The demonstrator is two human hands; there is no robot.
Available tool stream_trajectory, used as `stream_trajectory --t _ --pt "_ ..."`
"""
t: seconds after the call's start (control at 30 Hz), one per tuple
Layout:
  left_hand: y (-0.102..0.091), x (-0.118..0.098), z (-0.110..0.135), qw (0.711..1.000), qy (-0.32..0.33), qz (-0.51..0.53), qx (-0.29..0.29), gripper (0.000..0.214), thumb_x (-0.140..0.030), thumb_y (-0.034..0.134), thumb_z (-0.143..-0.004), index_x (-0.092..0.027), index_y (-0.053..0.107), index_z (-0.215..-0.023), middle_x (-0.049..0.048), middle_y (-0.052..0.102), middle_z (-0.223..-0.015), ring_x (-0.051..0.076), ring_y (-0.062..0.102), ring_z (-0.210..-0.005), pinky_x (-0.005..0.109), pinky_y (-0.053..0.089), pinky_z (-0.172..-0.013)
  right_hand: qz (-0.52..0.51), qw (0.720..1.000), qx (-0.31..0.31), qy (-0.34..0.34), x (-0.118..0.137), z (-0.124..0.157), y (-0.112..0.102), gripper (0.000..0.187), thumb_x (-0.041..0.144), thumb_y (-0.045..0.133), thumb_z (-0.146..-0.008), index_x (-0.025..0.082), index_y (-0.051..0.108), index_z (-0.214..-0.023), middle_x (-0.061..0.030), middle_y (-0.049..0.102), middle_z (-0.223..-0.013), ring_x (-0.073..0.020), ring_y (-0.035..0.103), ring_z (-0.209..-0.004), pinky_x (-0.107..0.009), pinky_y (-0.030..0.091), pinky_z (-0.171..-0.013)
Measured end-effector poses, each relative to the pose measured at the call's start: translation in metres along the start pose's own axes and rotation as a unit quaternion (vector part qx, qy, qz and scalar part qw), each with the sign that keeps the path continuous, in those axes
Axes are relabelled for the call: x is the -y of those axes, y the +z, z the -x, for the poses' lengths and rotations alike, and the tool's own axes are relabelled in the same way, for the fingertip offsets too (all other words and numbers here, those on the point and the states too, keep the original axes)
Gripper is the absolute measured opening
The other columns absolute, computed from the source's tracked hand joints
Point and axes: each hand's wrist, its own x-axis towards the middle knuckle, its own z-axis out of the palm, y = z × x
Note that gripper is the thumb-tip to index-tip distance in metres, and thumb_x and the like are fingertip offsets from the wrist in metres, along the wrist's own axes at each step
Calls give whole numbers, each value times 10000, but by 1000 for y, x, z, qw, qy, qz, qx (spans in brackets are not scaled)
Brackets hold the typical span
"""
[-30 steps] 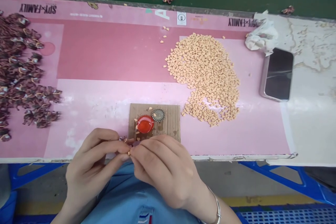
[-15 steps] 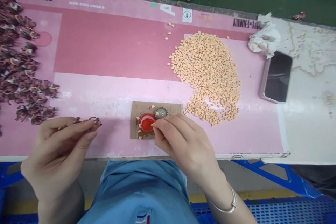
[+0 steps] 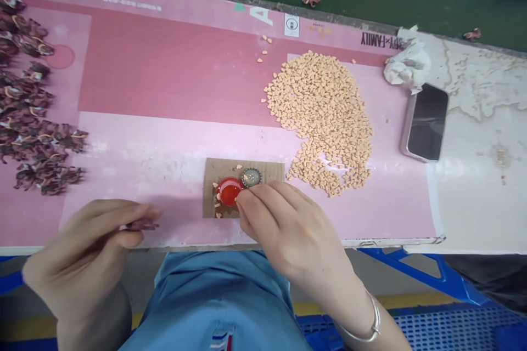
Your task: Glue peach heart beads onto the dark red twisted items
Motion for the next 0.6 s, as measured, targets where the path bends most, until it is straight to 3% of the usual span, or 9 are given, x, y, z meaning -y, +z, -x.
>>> stream_trajectory --t 0.1,0.27,0.43,0.6 --pt "13 -8 -2 998 12 39 50 258 -312 645 -1080 -337 791 -1291 27 729 -945 155 683 -794 263 600 -680 -50 997 -42 48 2 0 0 173 76 599 -1033 246 624 -1022 -3 749 -829 -147 705 -709 -278 565 -657" --pt "33 -16 -8 990 10 86 111 385 -300 452 -1153 -361 672 -1464 41 698 -1026 154 691 -912 247 613 -765 -87 988 -66 106 -1 5 7 172 81 622 -1021 252 614 -1001 8 751 -825 -141 721 -711 -264 544 -608" --pt "33 -14 -5 988 -1 91 128 417 -248 439 -1156 -354 592 -1530 36 672 -1072 140 679 -957 228 601 -849 -93 989 -46 108 -8 9 16 152 92 619 -1026 232 624 -968 10 735 -790 -126 695 -675 -247 514 -569" --pt "34 -12 2 985 -35 127 112 354 -228 503 -1140 -352 591 -1459 19 690 -1140 107 707 -981 158 576 -810 -102 987 -46 116 -11 11 19 134 111 623 -1024 225 644 -957 8 731 -780 -122 687 -663 -237 508 -551"
